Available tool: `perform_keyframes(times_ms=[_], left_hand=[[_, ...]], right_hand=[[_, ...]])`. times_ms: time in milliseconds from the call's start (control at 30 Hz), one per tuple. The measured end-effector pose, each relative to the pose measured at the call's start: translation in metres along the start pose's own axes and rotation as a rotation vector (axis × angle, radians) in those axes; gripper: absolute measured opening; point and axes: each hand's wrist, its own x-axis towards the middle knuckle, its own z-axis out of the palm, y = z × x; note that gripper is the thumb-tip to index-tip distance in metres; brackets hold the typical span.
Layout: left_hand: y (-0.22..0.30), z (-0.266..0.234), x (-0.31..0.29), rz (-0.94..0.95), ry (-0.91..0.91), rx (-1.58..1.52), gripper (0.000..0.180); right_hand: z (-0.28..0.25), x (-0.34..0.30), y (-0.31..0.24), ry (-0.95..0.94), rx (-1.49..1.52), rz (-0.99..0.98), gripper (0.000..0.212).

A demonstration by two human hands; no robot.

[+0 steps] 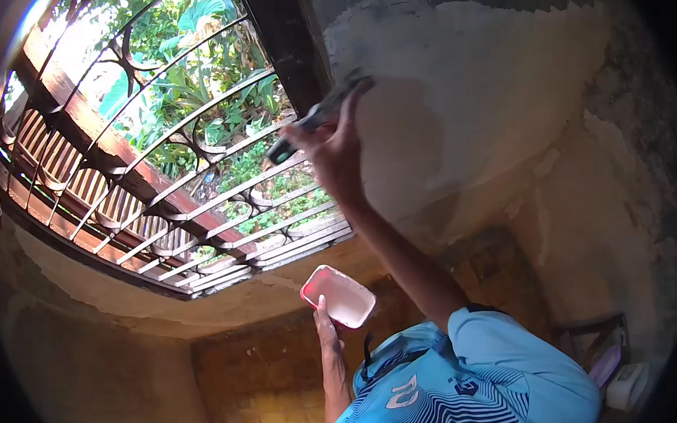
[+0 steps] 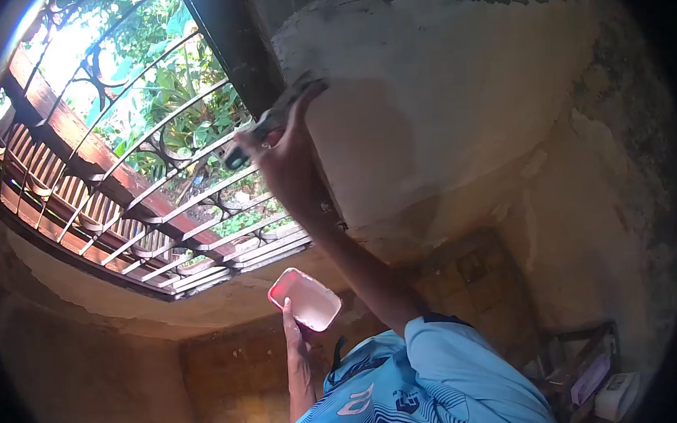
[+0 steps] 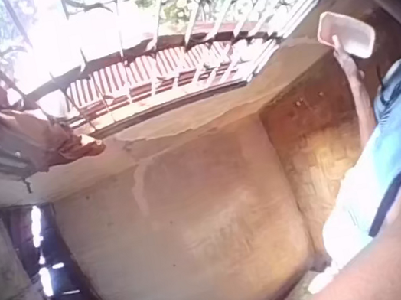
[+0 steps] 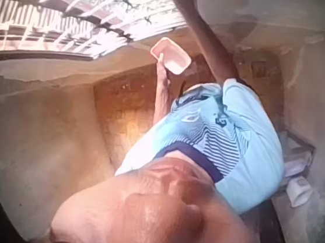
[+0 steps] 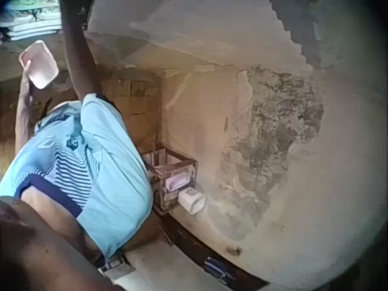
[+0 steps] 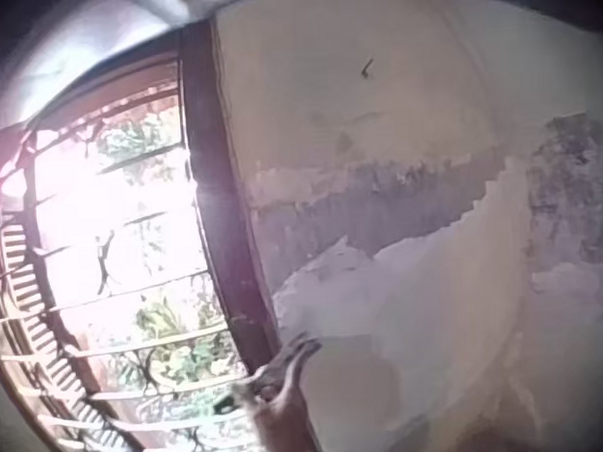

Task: The person applies wall putty from a plastic container onto a wall around a window frame, then smooths it with a scraper tool.

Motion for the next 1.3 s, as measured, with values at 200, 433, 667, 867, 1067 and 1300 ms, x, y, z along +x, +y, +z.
perform_keyframes(times_ms=[200, 433, 667, 867, 1067, 1300], left_hand=[[0.005, 0.005, -0.003, 0.037, 0.037, 0.012, 0.056], [-0.001, 0.000, 0.005, 0.034, 0.024, 0.018, 0.057], [0.002, 0.002, 0.004, 0.038, 0.038, 0.052, 0.058], [0.002, 0.004, 0.005, 0.003, 0.028, 0.004, 0.057], [0.007, 0.010, -0.002, -0.011, 0.031, 0.019, 0.056], [0.007, 0.014, -0.005, 0.013, 0.015, 0.004, 0.057]], right_hand=[[-0.027, 0.027, 0.011, 0.093, -0.104, 0.001, 0.121], [0.015, -0.020, -0.005, -0.063, -0.167, -0.086, 0.121], [-0.032, 0.023, -0.002, 0.029, 0.078, 0.053, 0.119], [0.004, -0.014, -0.007, -0.133, -0.110, -0.035, 0.121], [-0.019, -0.005, -0.005, -0.167, 0.129, 0.023, 0.118], [-0.042, 0.030, -0.006, -0.029, 0.259, 0.084, 0.113]])
